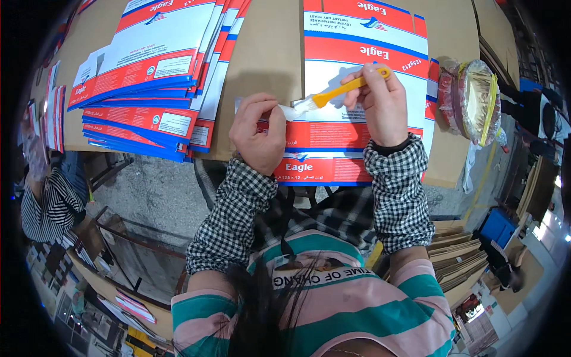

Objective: Applying glue with a brush to paper packaging templates and stacking them.

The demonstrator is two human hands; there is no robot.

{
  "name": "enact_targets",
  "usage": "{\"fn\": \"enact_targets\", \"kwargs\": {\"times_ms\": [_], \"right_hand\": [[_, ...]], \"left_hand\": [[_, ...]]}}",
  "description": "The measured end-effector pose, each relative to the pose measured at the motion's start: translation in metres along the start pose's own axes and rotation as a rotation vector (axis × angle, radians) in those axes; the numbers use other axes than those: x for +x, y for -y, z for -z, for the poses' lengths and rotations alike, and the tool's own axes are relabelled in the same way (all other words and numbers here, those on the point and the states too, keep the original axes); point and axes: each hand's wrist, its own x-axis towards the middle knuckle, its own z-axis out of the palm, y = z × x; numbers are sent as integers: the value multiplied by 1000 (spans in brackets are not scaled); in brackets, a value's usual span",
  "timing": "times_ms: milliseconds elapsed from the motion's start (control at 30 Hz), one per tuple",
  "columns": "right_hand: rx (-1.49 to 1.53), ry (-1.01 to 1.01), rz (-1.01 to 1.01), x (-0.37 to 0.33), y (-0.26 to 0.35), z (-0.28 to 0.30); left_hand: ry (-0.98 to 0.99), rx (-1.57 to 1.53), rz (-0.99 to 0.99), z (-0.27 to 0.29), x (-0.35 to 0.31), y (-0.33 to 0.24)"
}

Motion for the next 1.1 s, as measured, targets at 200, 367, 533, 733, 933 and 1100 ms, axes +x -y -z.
{"fn": "enact_targets", "kwargs": {"times_ms": [200, 367, 533, 733, 933, 1100], "right_hand": [[6, -7, 41, 0, -1, -8], [-9, 12, 15, 0, -2, 4], [36, 13, 4, 0, -5, 6], [72, 9, 36, -2, -4, 3], [81, 27, 62, -1, -2, 9], [56, 72, 56, -3, 0, 6]], "left_hand": [[13, 20, 2, 2, 1, -1], [4, 11, -3, 1, 0, -1], [10, 11, 24, 1, 1, -2], [13, 20, 18, 0, 1, -4], [8, 29, 1, 1, 1, -3], [11, 30, -1, 1, 1, -1]]}}
